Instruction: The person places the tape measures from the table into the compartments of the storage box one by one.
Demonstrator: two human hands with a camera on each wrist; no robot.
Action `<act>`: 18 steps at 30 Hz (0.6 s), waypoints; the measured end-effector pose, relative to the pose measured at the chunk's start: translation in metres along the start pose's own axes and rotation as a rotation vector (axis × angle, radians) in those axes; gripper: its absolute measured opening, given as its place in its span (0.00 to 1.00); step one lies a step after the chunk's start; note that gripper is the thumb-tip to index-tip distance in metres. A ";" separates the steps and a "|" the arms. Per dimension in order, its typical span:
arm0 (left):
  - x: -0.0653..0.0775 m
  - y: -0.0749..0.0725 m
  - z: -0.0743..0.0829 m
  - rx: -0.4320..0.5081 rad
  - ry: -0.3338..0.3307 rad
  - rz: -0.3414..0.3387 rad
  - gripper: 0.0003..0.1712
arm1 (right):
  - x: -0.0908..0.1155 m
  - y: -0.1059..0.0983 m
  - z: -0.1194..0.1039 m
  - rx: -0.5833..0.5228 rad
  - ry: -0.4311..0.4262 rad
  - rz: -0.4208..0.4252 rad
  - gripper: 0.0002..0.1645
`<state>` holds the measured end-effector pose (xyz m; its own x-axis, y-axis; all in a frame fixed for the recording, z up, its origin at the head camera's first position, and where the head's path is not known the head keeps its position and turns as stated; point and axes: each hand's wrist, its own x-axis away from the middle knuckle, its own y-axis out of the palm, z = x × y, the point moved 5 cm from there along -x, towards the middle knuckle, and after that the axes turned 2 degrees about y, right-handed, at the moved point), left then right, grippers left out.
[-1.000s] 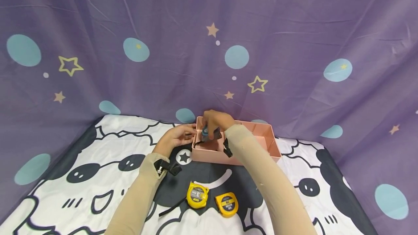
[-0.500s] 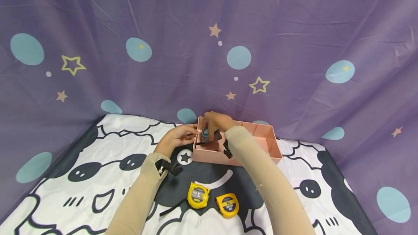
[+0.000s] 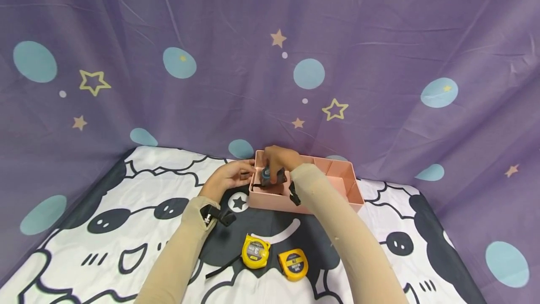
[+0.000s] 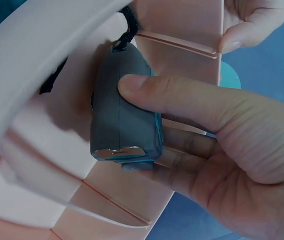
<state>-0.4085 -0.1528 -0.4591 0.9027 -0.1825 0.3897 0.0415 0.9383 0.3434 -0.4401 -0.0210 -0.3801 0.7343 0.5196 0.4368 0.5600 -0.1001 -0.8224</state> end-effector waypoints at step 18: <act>0.001 0.001 0.000 0.003 0.011 -0.014 0.27 | -0.005 0.003 -0.004 0.173 -0.046 0.023 0.35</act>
<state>-0.4074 -0.1523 -0.4587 0.9068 -0.1922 0.3753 0.0528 0.9348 0.3512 -0.4401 -0.0274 -0.3830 0.7254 0.5576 0.4036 0.4664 0.0330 -0.8839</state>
